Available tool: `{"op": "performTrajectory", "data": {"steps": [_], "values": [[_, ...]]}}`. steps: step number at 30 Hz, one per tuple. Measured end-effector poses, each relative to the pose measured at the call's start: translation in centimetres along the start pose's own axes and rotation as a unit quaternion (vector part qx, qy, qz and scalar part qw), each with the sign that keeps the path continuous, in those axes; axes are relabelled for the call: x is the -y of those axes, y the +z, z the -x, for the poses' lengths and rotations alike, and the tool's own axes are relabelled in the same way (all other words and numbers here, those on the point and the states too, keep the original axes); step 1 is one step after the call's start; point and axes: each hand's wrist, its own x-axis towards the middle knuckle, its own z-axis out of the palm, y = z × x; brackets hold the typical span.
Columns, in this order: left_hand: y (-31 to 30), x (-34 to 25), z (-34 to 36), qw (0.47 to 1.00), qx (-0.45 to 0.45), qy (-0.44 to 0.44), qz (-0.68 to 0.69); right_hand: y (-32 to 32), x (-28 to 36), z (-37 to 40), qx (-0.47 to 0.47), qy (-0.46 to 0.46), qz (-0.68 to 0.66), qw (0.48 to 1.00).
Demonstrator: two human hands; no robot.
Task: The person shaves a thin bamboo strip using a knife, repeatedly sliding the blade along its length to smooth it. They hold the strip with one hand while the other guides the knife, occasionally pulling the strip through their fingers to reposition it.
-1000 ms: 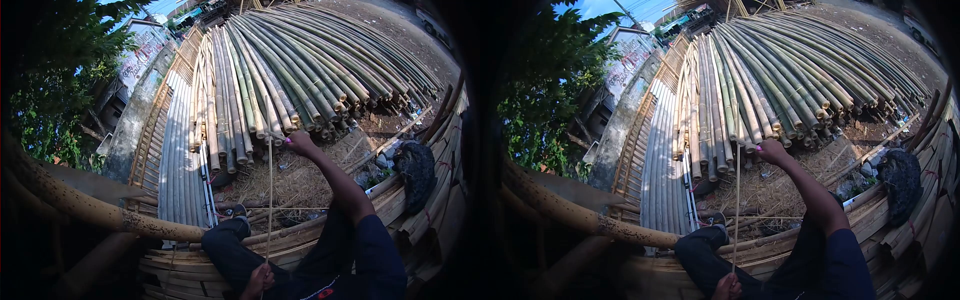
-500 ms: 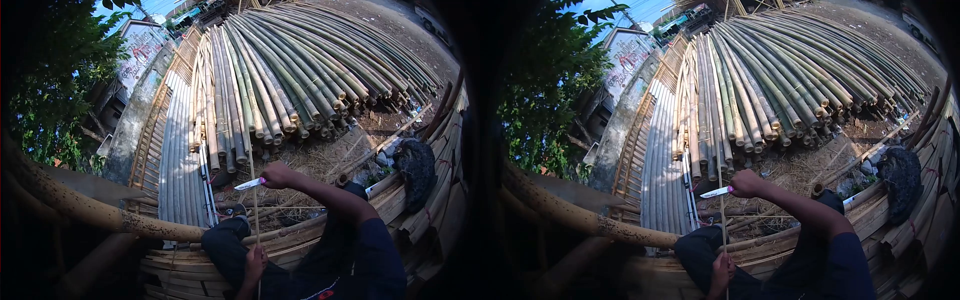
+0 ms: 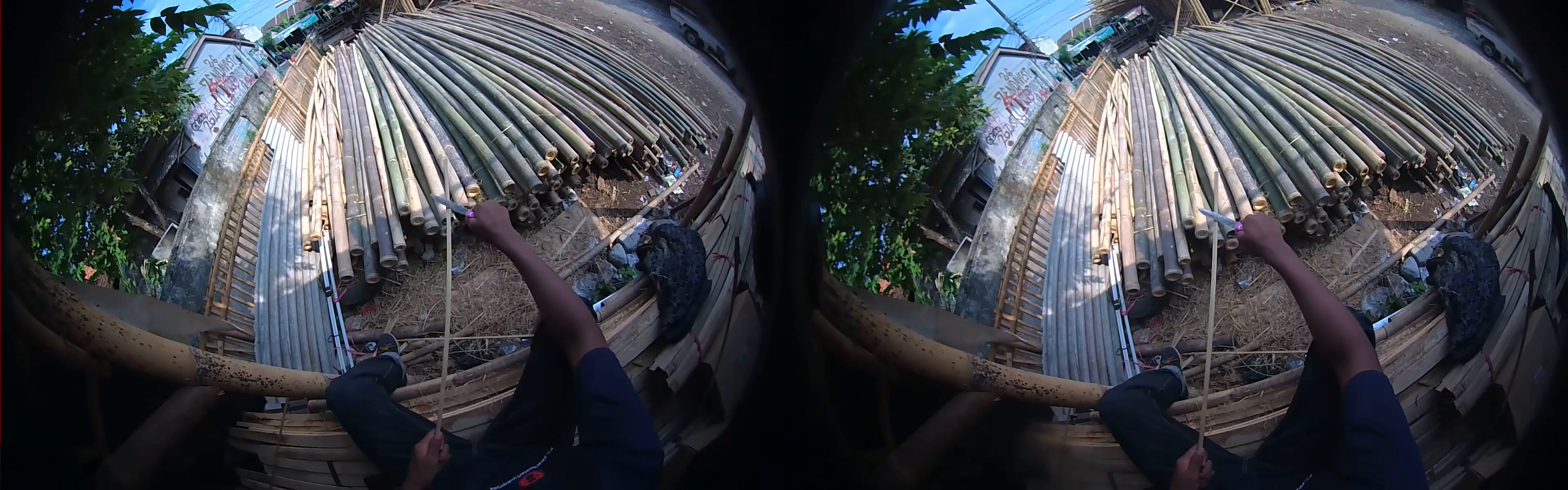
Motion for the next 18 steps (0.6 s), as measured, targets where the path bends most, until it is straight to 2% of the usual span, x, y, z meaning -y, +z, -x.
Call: {"op": "performTrajectory", "data": {"steps": [1, 3, 7, 11, 13, 14, 15, 17, 18], "values": [[0.4, 0.0, 1.1, 1.000, -0.004, 0.027, -0.005, 0.1, -0.4, -0.2, -0.026, 0.048, -0.010, 0.998], [0.5, 0.2, 2.5, 0.998, -0.008, 0.054, -0.011, -0.8, -1.6, -0.9, -0.013, 0.047, 0.016, 0.999], [-0.8, 1.3, 3.6, 0.999, 0.016, 0.007, 0.051, -0.5, -1.4, -0.7, -0.010, 0.016, 0.044, 0.999], [-1.2, 1.4, 4.4, 0.990, 0.054, -0.028, 0.126, -0.3, -1.3, -1.4, -0.002, 0.026, 0.062, 0.998], [-1.9, 2.0, 4.8, 0.989, 0.064, -0.043, 0.129, -0.2, -2.3, -2.0, -0.049, 0.079, -0.050, 0.994], [-2.4, 2.2, 5.0, 0.987, 0.075, -0.060, 0.133, -0.5, -2.8, -2.1, -0.006, 0.034, -0.029, 0.999], [-2.3, 1.2, 5.2, 0.987, 0.072, -0.060, 0.133, -0.2, -2.8, -2.0, -0.004, 0.033, -0.031, 0.999], [-1.6, -2.2, 5.3, 0.973, 0.092, -0.113, 0.181, 0.1, -2.9, -1.8, 0.073, -0.058, -0.097, 0.991], [-1.5, -3.0, 5.1, 0.973, 0.105, -0.105, 0.178, 0.0, -2.5, -1.5, 0.073, -0.058, -0.095, 0.991]]}}
